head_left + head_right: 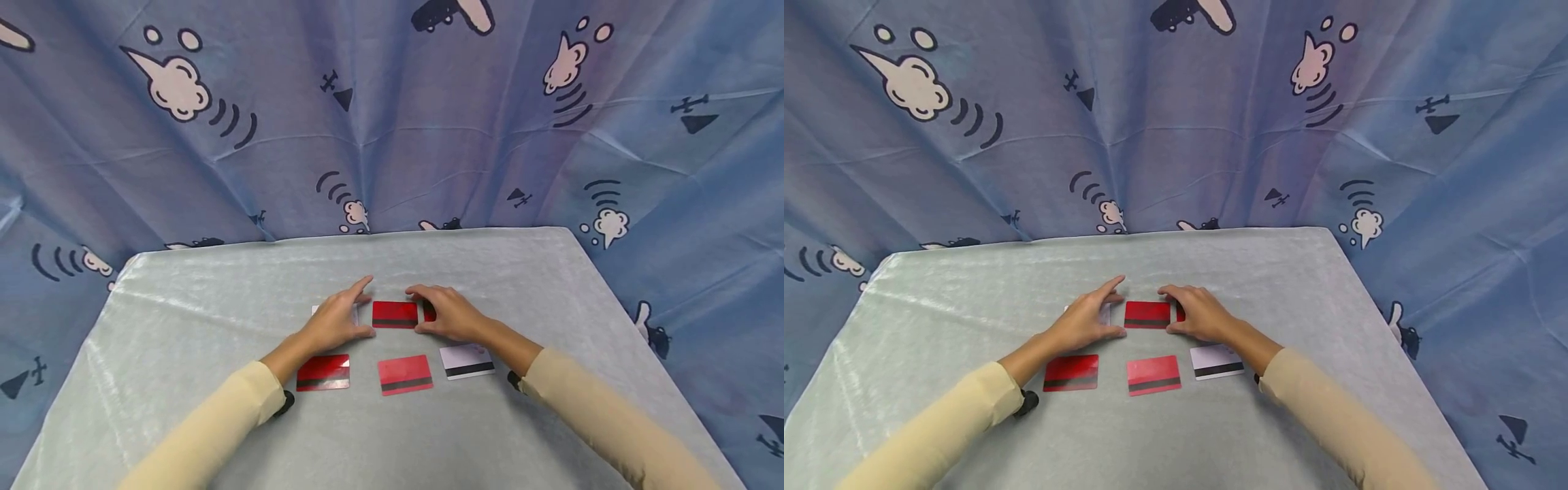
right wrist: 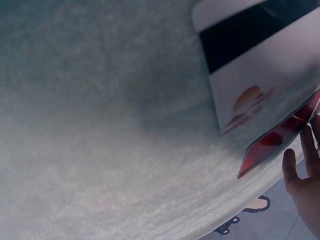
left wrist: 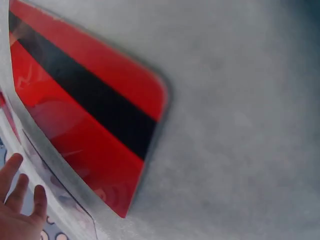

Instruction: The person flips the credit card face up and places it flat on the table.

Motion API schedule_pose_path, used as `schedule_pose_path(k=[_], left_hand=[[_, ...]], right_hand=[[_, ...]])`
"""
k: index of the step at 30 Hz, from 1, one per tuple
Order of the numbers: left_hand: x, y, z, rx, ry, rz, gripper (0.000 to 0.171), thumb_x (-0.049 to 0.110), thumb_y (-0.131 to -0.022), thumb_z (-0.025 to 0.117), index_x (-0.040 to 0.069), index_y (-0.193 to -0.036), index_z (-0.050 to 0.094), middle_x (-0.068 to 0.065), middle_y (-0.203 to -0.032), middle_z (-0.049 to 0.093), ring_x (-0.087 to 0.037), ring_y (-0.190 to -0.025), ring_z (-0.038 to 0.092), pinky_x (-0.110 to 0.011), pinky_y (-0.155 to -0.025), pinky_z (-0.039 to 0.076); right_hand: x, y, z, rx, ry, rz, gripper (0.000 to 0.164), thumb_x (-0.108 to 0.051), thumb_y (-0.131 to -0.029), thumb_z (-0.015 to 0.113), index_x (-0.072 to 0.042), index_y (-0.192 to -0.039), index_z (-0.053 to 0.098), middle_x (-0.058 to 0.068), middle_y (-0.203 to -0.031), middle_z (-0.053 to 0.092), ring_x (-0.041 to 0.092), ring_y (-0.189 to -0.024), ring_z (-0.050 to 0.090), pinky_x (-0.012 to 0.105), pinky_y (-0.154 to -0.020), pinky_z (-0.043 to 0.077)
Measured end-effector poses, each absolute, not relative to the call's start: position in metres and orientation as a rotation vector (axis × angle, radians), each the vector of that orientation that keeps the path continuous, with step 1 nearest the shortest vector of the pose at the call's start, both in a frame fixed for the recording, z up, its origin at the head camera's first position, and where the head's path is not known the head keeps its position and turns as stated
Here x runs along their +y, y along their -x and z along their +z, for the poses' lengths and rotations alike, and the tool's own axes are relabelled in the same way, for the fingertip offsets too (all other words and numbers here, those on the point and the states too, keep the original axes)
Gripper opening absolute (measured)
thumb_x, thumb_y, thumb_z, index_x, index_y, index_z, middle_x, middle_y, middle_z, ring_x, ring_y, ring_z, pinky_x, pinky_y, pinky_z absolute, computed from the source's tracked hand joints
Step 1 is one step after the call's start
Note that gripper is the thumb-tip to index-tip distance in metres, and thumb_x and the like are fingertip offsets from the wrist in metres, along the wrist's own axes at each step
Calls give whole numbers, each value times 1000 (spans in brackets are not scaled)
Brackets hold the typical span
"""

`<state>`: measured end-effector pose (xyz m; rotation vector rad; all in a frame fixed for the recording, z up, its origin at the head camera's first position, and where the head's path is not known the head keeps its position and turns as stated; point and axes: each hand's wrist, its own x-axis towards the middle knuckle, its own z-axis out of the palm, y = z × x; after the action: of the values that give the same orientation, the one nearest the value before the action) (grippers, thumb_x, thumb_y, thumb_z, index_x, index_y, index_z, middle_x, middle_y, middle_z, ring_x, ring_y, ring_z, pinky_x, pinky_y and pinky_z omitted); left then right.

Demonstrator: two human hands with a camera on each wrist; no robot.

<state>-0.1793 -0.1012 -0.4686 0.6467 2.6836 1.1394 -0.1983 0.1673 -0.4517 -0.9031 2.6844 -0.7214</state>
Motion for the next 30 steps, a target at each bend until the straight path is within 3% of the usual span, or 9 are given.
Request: schedule_pose_path(k=[30], left_hand=[[-94,185,-468,2713,-713,1080,97,12,-76,88,8,-155,33,-9,-126,68,-27,-130,52,-45,-110,37]], right_hand=[[166,197,-454,2710,930,-701,67,-20,-80,85,-8,-139,55,7,-124,66,23,-115,61,49,-101,45]])
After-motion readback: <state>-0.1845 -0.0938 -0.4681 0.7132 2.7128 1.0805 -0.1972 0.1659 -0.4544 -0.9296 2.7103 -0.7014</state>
